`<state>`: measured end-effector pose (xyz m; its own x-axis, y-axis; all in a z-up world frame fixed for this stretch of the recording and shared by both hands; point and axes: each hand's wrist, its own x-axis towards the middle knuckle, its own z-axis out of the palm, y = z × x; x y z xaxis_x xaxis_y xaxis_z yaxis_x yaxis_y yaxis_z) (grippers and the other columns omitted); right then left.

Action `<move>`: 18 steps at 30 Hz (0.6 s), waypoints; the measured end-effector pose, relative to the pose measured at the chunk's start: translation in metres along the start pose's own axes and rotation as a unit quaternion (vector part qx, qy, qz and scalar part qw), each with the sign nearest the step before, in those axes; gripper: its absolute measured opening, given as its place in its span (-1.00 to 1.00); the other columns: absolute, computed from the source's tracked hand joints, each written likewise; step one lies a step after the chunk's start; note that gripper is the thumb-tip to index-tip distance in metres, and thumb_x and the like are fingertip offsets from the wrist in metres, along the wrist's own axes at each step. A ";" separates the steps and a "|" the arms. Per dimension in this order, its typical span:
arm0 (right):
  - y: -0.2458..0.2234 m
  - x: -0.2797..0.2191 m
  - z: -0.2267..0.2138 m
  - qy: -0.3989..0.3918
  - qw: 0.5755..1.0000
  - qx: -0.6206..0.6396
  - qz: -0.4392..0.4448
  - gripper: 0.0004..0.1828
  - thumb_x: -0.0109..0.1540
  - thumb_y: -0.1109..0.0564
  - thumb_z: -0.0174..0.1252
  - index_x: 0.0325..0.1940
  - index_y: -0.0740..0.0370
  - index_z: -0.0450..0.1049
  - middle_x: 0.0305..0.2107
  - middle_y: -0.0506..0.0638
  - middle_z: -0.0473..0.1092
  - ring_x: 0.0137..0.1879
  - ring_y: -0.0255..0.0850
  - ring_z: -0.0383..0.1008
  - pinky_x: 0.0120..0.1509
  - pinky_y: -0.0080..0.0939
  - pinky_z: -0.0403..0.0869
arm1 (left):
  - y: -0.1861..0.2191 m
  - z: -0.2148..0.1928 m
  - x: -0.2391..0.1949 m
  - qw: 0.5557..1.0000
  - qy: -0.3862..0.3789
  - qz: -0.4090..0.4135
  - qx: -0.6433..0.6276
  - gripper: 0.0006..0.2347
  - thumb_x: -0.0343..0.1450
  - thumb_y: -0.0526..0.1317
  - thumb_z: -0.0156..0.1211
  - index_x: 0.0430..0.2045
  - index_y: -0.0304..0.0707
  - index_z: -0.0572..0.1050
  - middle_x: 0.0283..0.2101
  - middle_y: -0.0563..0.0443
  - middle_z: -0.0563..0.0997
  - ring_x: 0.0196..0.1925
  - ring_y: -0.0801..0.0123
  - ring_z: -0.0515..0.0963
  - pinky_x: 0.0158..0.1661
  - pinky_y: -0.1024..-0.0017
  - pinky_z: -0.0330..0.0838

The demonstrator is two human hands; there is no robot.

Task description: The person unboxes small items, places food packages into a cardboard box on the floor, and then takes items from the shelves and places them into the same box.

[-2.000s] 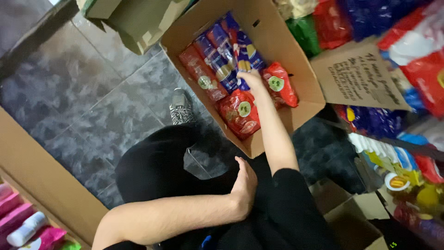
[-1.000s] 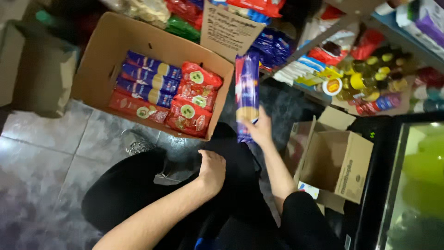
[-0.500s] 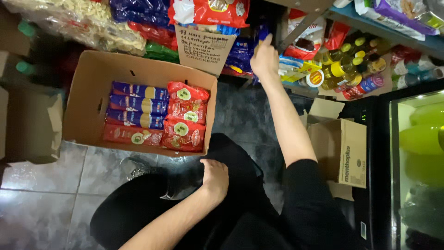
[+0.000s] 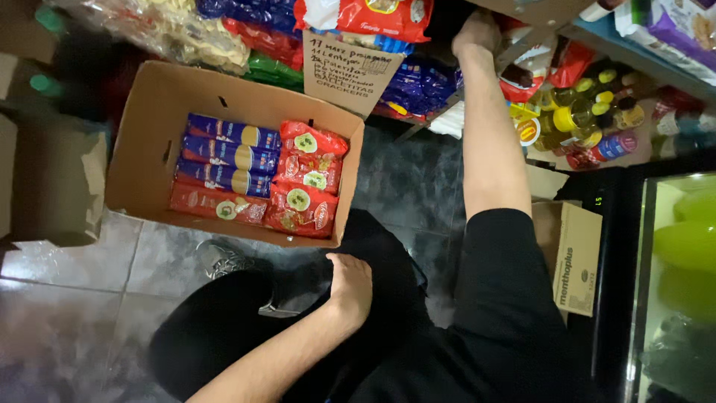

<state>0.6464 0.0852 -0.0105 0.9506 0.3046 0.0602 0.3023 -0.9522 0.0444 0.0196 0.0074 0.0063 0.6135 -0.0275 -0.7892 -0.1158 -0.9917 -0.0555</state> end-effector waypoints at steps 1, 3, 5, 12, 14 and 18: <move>0.003 0.013 0.020 -0.001 1.000 -0.001 -0.003 -0.52 0.25 0.22 0.37 0.28 0.20 0.61 0.18 0.19 0.60 0.27 0.21 0.65 0.27 0.12 0.63 | 0.002 0.001 0.002 1.000 0.000 0.000 -0.003 -0.44 0.70 -0.10 -0.21 0.62 -0.50 0.10 0.51 -0.62 0.36 0.48 -0.56 0.39 0.38 -0.51 0.23; 0.009 0.039 0.061 0.004 0.992 -0.112 0.057 0.13 0.19 0.07 0.48 0.71 0.30 0.00 0.09 0.01 0.65 0.18 0.00 0.71 0.05 0.05 0.71 | 0.004 0.004 0.006 1.000 0.014 -0.007 -0.016 -0.41 0.68 -0.06 -0.14 0.61 -0.48 0.13 0.49 -0.58 0.41 0.48 -0.51 0.40 0.37 -0.53 0.22; 0.011 0.028 0.065 0.034 0.994 -0.093 0.055 0.14 0.24 0.05 0.45 0.72 0.23 -0.10 0.13 0.10 0.61 0.23 0.10 0.67 0.15 0.17 0.65 | 0.001 -0.004 0.000 1.000 0.013 -0.009 -0.016 -0.43 0.68 -0.05 -0.14 0.60 -0.46 0.16 0.49 -0.57 0.42 0.48 -0.50 0.42 0.38 -0.49 0.24; 0.010 0.032 0.096 0.052 0.986 -0.137 0.074 -0.15 0.47 0.05 0.14 0.78 -0.11 -0.12 0.34 0.28 0.29 0.21 0.15 0.57 0.08 0.26 0.66 | 0.000 -0.010 -0.001 0.999 -0.007 -0.002 -0.035 -0.38 0.69 0.04 -0.12 0.61 -0.48 0.12 0.54 -0.61 0.34 0.53 -0.53 0.36 0.41 -0.51 0.20; 0.010 0.037 0.094 0.063 0.991 -0.085 0.084 -0.27 0.47 0.11 0.08 0.71 -0.22 0.07 0.30 0.29 0.30 0.18 0.24 0.61 0.11 0.28 0.66 | 0.011 0.007 0.013 0.999 0.026 -0.020 -0.036 -0.46 0.69 -0.07 -0.19 0.58 -0.43 0.20 0.49 -0.58 0.42 0.47 -0.53 0.42 0.37 -0.52 0.21; -0.006 0.006 0.051 0.021 0.991 -0.064 0.116 -0.21 0.44 0.20 0.13 0.71 -0.34 0.12 0.52 0.06 0.21 0.50 0.17 0.38 0.34 0.33 0.55 | 0.014 0.011 0.013 0.996 0.044 -0.053 -0.048 -0.48 0.68 -0.05 -0.17 0.55 -0.35 0.28 0.45 -0.50 0.50 0.45 -0.44 0.47 0.38 -0.46 0.22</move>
